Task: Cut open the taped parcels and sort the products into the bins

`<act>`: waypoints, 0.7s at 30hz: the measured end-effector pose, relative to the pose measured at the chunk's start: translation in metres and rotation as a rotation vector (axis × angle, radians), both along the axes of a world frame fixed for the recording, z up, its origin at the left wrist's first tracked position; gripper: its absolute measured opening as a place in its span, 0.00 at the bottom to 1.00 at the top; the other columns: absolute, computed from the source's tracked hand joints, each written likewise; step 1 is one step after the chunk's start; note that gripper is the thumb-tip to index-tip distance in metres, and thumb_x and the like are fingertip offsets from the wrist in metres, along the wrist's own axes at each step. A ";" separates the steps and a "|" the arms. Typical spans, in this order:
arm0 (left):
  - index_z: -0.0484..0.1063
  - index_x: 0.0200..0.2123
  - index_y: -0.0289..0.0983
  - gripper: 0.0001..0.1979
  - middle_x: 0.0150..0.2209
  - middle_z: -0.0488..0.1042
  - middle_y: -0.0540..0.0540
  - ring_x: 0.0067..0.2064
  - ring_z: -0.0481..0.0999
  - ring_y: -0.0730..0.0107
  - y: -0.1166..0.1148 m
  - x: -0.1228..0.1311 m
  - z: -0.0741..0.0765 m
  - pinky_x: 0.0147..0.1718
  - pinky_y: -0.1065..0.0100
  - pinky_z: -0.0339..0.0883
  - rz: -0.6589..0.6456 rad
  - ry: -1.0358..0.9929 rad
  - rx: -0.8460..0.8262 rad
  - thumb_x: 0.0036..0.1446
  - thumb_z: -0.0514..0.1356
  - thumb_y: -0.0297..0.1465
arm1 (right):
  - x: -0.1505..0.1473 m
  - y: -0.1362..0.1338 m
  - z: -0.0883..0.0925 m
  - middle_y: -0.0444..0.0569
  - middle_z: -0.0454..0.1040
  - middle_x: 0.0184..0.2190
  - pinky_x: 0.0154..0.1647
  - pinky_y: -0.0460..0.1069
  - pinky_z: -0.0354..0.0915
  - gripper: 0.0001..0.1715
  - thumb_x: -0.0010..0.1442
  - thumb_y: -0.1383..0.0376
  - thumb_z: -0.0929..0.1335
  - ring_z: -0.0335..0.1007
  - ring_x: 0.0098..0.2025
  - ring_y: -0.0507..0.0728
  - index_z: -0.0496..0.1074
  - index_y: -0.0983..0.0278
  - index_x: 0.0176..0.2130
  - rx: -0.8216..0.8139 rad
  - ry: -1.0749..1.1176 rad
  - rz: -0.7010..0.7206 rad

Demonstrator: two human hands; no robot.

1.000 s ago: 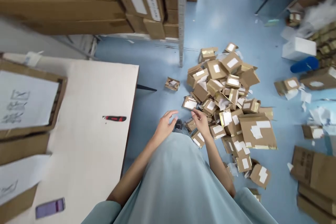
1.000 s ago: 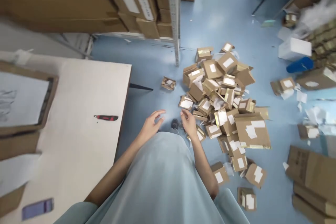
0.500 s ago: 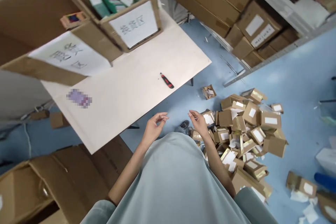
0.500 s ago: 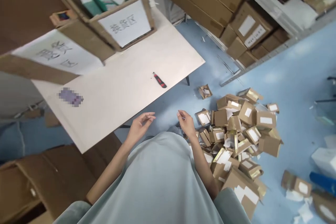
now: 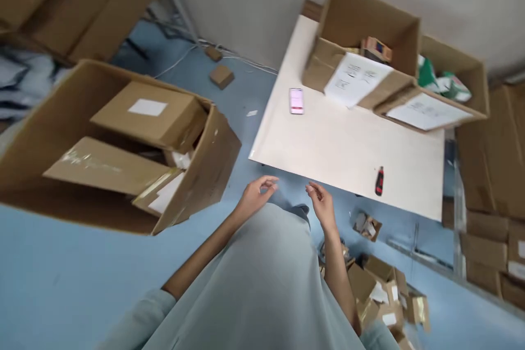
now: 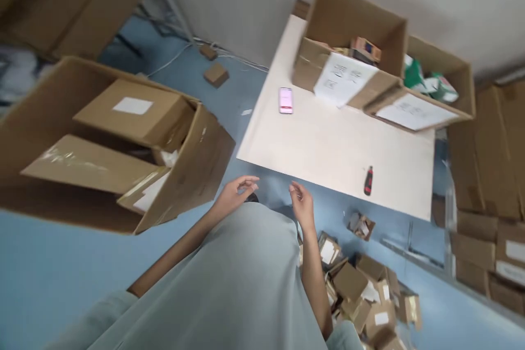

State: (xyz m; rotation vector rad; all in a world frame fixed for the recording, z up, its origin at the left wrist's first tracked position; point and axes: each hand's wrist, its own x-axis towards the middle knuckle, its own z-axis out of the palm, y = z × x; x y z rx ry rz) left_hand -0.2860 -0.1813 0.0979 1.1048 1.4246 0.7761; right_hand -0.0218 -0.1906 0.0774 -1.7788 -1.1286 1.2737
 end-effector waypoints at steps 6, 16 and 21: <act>0.84 0.52 0.40 0.22 0.34 0.85 0.46 0.46 0.89 0.54 -0.017 -0.121 -0.010 0.58 0.52 0.80 0.432 -0.007 0.003 0.66 0.65 0.50 | -0.124 0.063 0.004 0.59 0.89 0.56 0.66 0.66 0.79 0.35 0.68 0.37 0.73 0.87 0.59 0.71 0.85 0.60 0.57 -0.081 0.020 0.458; 0.82 0.53 0.40 0.26 0.44 0.88 0.40 0.50 0.88 0.50 -0.058 -0.227 -0.052 0.58 0.50 0.79 0.953 -0.036 -0.094 0.63 0.68 0.52 | -0.296 0.178 -0.025 0.59 0.89 0.56 0.62 0.63 0.80 0.36 0.67 0.37 0.72 0.87 0.55 0.68 0.86 0.61 0.55 -0.027 -0.023 0.913; 0.76 0.60 0.38 0.27 0.57 0.85 0.35 0.59 0.85 0.50 -0.001 -0.285 -0.079 0.64 0.49 0.77 1.136 0.021 -0.216 0.64 0.70 0.47 | -0.383 0.243 -0.035 0.62 0.89 0.54 0.63 0.64 0.79 0.40 0.66 0.34 0.72 0.86 0.56 0.70 0.85 0.63 0.55 0.021 0.006 0.953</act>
